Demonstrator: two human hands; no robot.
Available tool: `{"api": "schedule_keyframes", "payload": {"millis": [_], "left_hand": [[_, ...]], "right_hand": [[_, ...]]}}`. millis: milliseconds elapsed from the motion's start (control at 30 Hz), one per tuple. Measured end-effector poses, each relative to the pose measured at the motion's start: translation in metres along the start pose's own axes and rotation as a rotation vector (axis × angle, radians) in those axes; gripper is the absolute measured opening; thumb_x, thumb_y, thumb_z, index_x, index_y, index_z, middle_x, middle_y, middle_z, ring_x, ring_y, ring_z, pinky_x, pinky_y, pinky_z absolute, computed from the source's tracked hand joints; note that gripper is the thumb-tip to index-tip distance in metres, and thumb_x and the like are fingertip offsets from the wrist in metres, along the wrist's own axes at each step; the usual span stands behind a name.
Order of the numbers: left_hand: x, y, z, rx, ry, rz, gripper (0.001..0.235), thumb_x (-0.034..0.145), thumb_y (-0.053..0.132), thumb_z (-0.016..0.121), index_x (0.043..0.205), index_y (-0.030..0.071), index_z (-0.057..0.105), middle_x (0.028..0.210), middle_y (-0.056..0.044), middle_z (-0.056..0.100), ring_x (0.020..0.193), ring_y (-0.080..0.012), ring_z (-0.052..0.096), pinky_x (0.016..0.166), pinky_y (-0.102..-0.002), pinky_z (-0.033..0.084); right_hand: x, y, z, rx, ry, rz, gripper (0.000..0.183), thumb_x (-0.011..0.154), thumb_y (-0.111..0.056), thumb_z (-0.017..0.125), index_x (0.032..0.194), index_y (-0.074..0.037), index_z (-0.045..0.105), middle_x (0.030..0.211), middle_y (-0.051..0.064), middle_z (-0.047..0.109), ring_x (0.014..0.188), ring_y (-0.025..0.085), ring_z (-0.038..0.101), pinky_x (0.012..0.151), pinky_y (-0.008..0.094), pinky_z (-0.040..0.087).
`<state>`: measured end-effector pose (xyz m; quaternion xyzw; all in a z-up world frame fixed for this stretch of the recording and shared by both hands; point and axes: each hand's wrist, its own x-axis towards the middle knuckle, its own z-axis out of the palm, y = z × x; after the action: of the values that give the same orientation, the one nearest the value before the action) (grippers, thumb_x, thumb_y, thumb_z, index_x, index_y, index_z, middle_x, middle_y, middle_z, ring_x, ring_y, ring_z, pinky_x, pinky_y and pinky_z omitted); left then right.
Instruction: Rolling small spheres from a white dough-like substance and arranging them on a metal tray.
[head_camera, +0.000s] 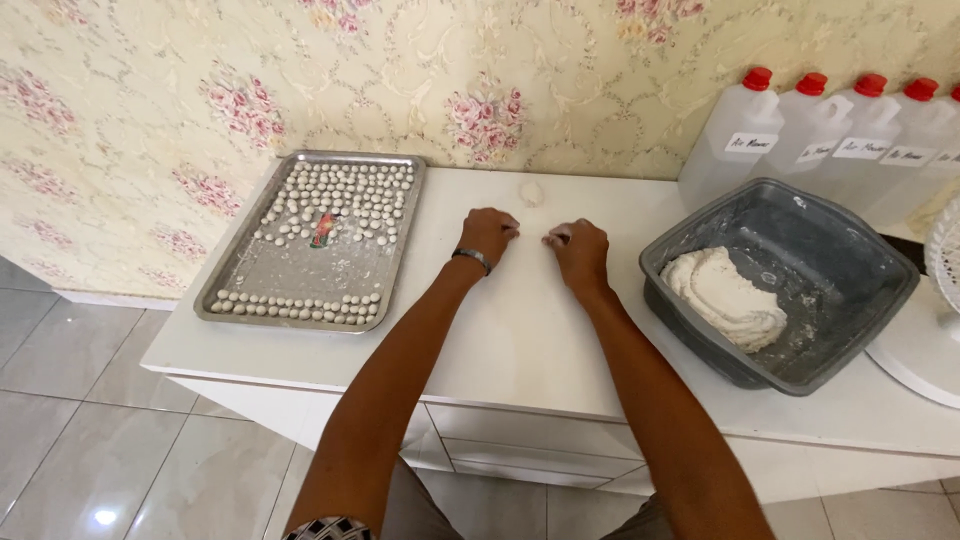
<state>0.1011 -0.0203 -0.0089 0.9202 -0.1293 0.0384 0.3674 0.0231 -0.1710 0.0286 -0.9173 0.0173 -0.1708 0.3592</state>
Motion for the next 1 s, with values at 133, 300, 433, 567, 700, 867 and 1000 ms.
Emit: {"api": "schedule_keyframes", "payload": {"millis": [133,300,433,567,700,867,1000], "left_hand": [[-0.03,-0.004,-0.006,0.096,-0.085,-0.056,0.014,0.083,0.017,0.054,0.091,0.013,0.065,0.085,-0.007,0.064,0.076,-0.021,0.063,0.064,-0.029,0.054],[-0.108,0.026,-0.048,0.465,-0.245,0.234,0.024,0.089,0.015,0.043,0.099,0.002,0.06,0.097,-0.016,0.06,0.091,-0.0248,0.059,0.08,-0.032,0.05],[-0.126,0.013,-0.036,0.457,-0.171,0.368,0.029,0.092,0.014,0.036,0.114,0.002,0.052,0.117,-0.013,0.051,0.11,-0.0232,0.048,0.096,-0.033,0.038],[-0.12,0.044,-0.045,0.404,-0.271,0.346,0.051,0.094,0.033,0.021,0.129,-0.003,0.028,0.136,-0.02,0.024,0.127,-0.0295,0.022,0.106,-0.04,0.016],[-0.09,0.057,-0.033,0.493,-0.327,0.296,0.055,0.092,0.034,0.017,0.133,-0.002,0.016,0.142,-0.018,0.009,0.132,-0.0293,0.006,0.107,-0.044,0.007],[-0.047,0.052,-0.018,0.517,-0.28,0.248,0.054,0.089,0.026,0.023,0.135,-0.001,0.01,0.143,-0.017,0.004,0.133,-0.0281,0.001,0.108,-0.045,0.005],[-0.05,0.036,-0.013,0.572,-0.353,0.283,0.058,0.088,0.03,0.024,0.136,0.001,0.01,0.143,-0.015,0.004,0.133,-0.0262,0.002,0.108,-0.043,0.004]], "right_hand": [[-0.033,-0.019,-0.027,-0.212,-0.104,-0.117,0.013,0.08,-0.014,0.061,0.082,-0.001,0.063,0.072,0.013,0.057,0.074,0.024,0.059,0.065,0.033,0.052],[-0.077,-0.01,-0.043,-0.227,-0.167,-0.308,0.02,0.088,-0.017,0.049,0.094,-0.002,0.062,0.096,0.017,0.061,0.097,0.027,0.057,0.086,0.037,0.047],[-0.097,-0.029,-0.055,-0.233,-0.22,-0.233,0.024,0.089,-0.01,0.046,0.105,0.003,0.057,0.109,0.02,0.054,0.105,0.028,0.052,0.095,0.038,0.038],[-0.085,-0.03,-0.044,-0.384,-0.308,-0.267,0.039,0.093,-0.02,0.032,0.118,0.008,0.043,0.124,0.025,0.04,0.119,0.031,0.037,0.103,0.04,0.023],[-0.06,-0.028,-0.025,-0.395,-0.353,-0.204,0.05,0.094,-0.03,0.022,0.125,0.008,0.033,0.132,0.026,0.029,0.127,0.032,0.025,0.107,0.041,0.012],[-0.018,-0.012,0.006,-0.397,-0.261,-0.186,0.052,0.095,-0.032,0.019,0.125,0.008,0.034,0.132,0.026,0.031,0.126,0.032,0.026,0.106,0.041,0.013],[-0.031,-0.011,0.007,-0.372,-0.241,-0.384,0.046,0.095,-0.029,0.028,0.124,0.007,0.035,0.128,0.026,0.035,0.123,0.034,0.03,0.104,0.042,0.018]]}}
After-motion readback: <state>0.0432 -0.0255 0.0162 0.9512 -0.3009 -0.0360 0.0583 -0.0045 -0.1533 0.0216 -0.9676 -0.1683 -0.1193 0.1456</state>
